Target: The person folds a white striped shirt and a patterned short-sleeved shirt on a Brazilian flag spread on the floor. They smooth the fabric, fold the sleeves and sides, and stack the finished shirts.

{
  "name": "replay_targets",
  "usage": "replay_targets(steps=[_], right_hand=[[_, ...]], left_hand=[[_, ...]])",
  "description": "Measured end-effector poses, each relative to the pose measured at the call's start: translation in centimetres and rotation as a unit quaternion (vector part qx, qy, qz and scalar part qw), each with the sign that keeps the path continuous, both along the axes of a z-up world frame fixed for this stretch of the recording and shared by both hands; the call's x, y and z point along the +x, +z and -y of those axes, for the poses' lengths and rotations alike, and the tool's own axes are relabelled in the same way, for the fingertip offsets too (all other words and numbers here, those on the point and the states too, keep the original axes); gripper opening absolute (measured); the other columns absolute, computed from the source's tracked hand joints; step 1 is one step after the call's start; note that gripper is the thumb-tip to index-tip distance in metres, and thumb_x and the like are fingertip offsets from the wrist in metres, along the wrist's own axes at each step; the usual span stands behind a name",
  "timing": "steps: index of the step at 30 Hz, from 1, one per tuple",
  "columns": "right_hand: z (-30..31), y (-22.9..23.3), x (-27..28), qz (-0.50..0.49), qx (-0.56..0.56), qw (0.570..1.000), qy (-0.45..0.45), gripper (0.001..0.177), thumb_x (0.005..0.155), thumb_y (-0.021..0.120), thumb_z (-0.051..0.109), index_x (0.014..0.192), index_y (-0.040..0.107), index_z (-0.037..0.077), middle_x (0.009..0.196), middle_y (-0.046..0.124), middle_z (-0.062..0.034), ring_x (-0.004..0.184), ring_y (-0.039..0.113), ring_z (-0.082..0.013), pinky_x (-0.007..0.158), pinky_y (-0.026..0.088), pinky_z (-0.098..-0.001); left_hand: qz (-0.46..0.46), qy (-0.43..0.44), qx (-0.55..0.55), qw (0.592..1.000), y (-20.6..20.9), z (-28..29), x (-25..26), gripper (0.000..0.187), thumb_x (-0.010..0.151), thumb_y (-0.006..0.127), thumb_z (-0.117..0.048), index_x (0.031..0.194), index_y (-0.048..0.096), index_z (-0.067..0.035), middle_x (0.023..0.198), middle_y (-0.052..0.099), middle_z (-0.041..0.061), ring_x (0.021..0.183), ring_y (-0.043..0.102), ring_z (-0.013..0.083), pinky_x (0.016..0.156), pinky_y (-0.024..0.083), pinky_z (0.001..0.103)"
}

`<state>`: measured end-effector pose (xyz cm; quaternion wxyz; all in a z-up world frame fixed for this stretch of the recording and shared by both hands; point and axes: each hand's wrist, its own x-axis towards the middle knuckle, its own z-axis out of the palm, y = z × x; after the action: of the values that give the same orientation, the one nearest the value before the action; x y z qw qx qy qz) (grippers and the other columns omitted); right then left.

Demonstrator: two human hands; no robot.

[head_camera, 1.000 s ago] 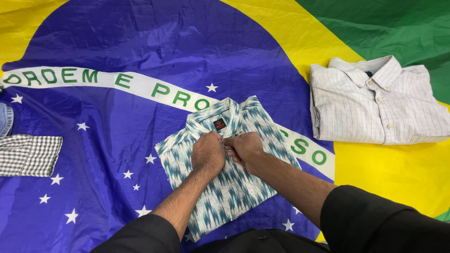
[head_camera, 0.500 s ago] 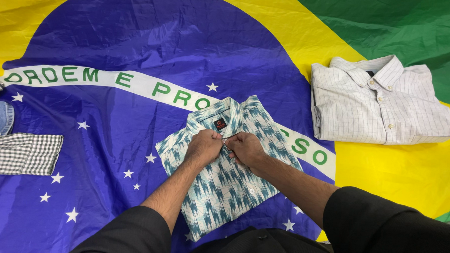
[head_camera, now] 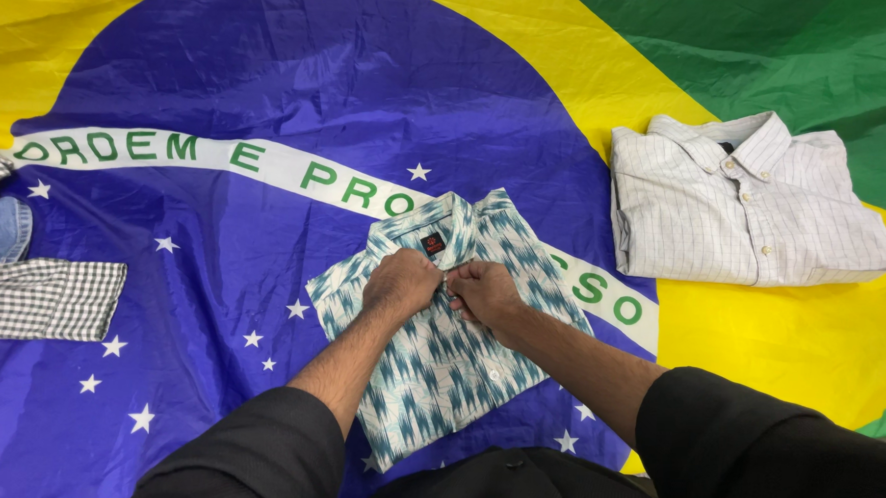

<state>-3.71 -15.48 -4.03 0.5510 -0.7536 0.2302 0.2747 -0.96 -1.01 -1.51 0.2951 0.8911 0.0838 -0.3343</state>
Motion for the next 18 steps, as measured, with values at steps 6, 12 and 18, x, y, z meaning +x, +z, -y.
replay_targets(steps=[6, 12, 18], right_hand=[[1.8, 0.8, -0.2, 0.035, 0.026, 0.996, 0.074, 0.023, 0.101, 0.061, 0.01, 0.121, 0.068, 0.003, 0.086, 0.072, -0.0046, 0.064, 0.064, -0.0042, 0.052, 0.053, -0.0188], [8.6, 2.1, 1.4, 0.21, -0.254, 0.943, 0.047, 0.046, 0.094, 0.067, 0.024, 0.137, 0.06, 0.006, 0.116, 0.069, -0.0116, 0.087, 0.068, -0.0207, 0.076, 0.058, -0.0363], [10.7, 2.6, 1.8, 0.008, -0.089, 0.996, 0.03, 0.084, 0.085, 0.076, 0.043, 0.149, 0.044, 0.0, 0.129, 0.067, -0.0208, 0.115, 0.07, -0.0291, 0.103, 0.054, -0.0438]], left_hand=[[0.089, 0.04, 0.021, 0.995, 0.8, 0.6, -2.0, 0.024, 0.097, 0.065, -0.036, 0.114, 0.065, -0.019, 0.103, 0.07, 0.002, 0.104, 0.068, 0.0187, 0.093, 0.055, 0.043], [0.263, 0.164, 0.05, 0.949, 1.5, -2.0, -6.3, 0.048, 0.084, 0.078, -0.025, 0.127, 0.059, -0.014, 0.134, 0.054, 0.01, 0.13, 0.051, 0.0281, 0.106, 0.044, 0.045], [0.167, 0.385, -0.034, 0.907, -0.2, -5.1, -9.9, 0.087, 0.081, 0.083, -0.027, 0.15, 0.036, -0.003, 0.147, 0.042, 0.021, 0.137, 0.044, 0.0364, 0.112, 0.039, 0.048]])
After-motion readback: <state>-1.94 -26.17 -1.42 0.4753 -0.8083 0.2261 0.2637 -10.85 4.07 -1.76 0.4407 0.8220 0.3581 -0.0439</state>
